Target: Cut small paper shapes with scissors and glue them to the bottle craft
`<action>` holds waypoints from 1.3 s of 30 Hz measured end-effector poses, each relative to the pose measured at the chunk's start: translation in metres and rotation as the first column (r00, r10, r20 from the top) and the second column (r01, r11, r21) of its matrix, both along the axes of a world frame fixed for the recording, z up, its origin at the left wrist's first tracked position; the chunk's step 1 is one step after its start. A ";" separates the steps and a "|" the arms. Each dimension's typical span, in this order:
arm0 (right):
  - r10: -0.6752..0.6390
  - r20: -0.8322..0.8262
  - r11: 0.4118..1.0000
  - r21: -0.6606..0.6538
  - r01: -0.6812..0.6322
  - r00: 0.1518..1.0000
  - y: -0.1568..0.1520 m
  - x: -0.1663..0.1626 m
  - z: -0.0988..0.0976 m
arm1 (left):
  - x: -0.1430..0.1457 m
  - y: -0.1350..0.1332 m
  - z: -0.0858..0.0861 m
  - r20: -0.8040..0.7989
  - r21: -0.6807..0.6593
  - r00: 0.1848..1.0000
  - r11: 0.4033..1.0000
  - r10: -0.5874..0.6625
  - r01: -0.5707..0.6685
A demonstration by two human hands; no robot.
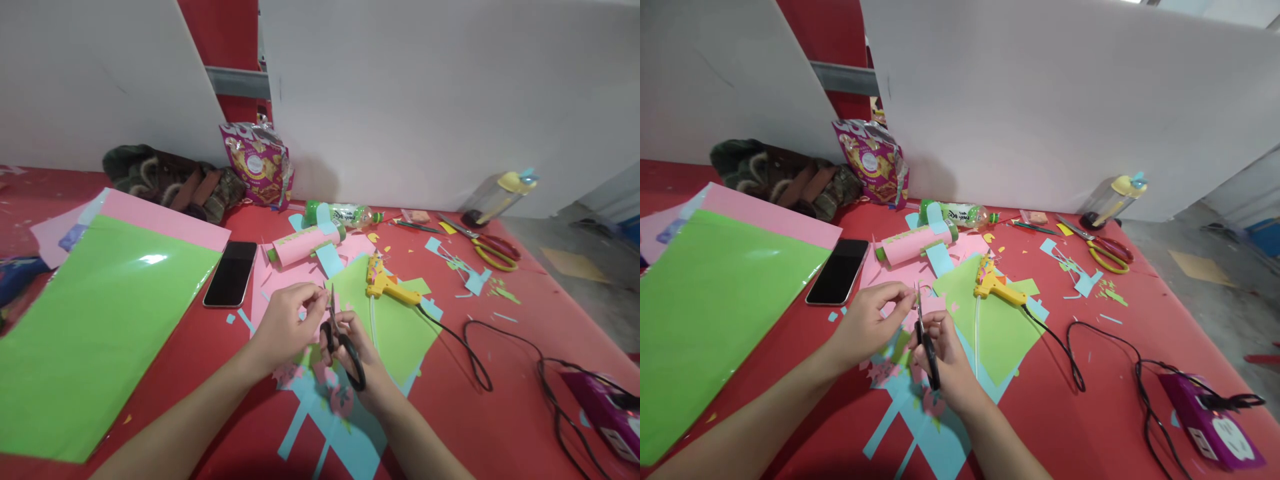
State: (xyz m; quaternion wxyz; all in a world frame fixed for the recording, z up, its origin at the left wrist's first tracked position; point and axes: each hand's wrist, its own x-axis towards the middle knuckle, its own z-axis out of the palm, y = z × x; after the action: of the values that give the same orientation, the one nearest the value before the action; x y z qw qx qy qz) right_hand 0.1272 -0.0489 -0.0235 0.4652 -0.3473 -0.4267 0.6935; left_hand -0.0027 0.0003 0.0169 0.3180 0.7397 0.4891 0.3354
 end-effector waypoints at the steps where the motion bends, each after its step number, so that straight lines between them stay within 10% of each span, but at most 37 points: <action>1: 0.001 -0.005 1.000 0.003 -0.001 1.000 0.000 0.000 0.000 | 0.000 0.000 0.001 0.001 -0.005 1.000 1.000 -0.001 0.001; 39: 0.006 -0.063 1.000 0.016 -0.005 0.998 0.003 0.000 -0.003 | -0.004 0.001 0.003 0.044 -0.080 0.997 0.995 -0.056 0.060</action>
State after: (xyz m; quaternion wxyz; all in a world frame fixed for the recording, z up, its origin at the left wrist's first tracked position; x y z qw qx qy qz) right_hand 0.1275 -0.0460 -0.0267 0.4793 -0.3204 -0.4180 0.7020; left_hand -0.0067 0.0008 0.0201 0.3675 0.7329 0.4739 0.3212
